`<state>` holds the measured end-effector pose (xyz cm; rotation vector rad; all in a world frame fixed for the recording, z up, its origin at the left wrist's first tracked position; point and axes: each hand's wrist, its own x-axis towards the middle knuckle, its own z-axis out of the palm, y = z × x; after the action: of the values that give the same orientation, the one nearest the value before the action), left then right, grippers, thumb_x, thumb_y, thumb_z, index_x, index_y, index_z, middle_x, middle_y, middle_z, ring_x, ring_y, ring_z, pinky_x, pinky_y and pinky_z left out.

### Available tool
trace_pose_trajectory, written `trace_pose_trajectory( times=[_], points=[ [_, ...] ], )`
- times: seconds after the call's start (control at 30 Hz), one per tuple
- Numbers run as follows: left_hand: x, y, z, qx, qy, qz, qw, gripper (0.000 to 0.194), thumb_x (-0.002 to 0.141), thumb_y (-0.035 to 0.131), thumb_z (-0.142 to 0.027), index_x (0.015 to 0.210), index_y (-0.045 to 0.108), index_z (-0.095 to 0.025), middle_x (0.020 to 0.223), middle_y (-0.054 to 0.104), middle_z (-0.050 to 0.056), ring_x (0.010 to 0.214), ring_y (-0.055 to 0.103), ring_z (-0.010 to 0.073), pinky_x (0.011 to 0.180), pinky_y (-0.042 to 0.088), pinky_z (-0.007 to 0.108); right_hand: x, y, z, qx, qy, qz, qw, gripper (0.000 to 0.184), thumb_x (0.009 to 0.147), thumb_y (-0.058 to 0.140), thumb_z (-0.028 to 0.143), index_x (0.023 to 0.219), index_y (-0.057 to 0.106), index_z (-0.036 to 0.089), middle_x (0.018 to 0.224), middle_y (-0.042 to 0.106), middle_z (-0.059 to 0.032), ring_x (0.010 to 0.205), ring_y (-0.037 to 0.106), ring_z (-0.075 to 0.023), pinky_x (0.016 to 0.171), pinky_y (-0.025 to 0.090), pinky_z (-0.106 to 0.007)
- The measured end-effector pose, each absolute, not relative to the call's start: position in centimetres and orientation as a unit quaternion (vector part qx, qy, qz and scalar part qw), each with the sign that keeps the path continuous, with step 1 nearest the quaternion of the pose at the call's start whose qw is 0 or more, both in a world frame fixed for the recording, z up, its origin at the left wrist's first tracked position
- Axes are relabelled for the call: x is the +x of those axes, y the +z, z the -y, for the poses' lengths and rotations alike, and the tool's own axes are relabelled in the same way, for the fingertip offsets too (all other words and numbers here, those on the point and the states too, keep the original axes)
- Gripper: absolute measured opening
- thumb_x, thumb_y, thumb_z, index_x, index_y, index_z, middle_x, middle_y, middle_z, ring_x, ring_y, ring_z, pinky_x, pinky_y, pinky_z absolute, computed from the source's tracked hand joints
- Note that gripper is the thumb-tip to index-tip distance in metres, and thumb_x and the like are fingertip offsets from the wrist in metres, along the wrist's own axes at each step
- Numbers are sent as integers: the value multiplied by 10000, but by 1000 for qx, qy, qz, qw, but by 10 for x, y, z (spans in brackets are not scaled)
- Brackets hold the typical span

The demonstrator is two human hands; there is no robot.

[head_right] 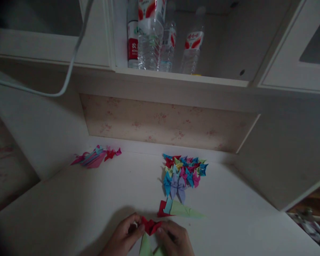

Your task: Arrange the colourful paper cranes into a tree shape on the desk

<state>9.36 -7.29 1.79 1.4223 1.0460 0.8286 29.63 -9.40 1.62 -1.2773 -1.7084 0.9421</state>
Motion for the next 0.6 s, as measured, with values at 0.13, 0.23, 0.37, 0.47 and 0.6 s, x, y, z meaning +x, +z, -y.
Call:
trace_pose_trajectory(
  times=[0.13, 0.23, 0.37, 0.47, 0.6],
  points=[
    [92, 21, 73, 570, 362, -445, 588, 501, 759, 581, -629, 842, 632, -137, 508, 362, -86, 443, 304, 67, 430, 216, 201, 293, 14, 94, -511, 366, 671, 393, 403, 877, 491, 514, 838, 734, 194, 764, 704, -65, 711, 610, -192, 653, 477, -261],
    [95, 20, 73, 539, 358, -445, 619, 579, 703, 593, -686, 857, 626, -129, 452, 369, -95, 393, 279, 59, 399, 195, 199, 295, 11, 94, -515, 359, 675, 389, 430, 865, 492, 532, 781, 727, 182, 700, 683, -67, 645, 584, -183, 592, 453, -253],
    [97, 19, 72, 533, 350, -440, 632, 606, 683, 586, -715, 844, 635, -132, 387, 390, -92, 332, 275, 55, 364, 185, 197, 299, 14, 97, -527, 340, 672, 393, 461, 847, 493, 558, 719, 712, 173, 659, 662, -69, 589, 546, -174, 547, 418, -252],
    [96, 19, 71, 549, 358, -440, 614, 575, 698, 598, -690, 824, 653, -132, 387, 389, -91, 326, 280, 51, 363, 196, 195, 300, 16, 99, -544, 332, 662, 394, 455, 854, 490, 552, 727, 702, 169, 657, 646, -61, 598, 526, -168, 547, 396, -248],
    [93, 17, 68, 539, 362, -441, 619, 585, 674, 635, -678, 845, 672, -119, 419, 387, -86, 359, 290, 47, 383, 200, 199, 303, 6, 95, -521, 335, 681, 391, 477, 867, 456, 555, 722, 691, 167, 639, 634, -53, 578, 511, -153, 539, 382, -238]
  ],
)
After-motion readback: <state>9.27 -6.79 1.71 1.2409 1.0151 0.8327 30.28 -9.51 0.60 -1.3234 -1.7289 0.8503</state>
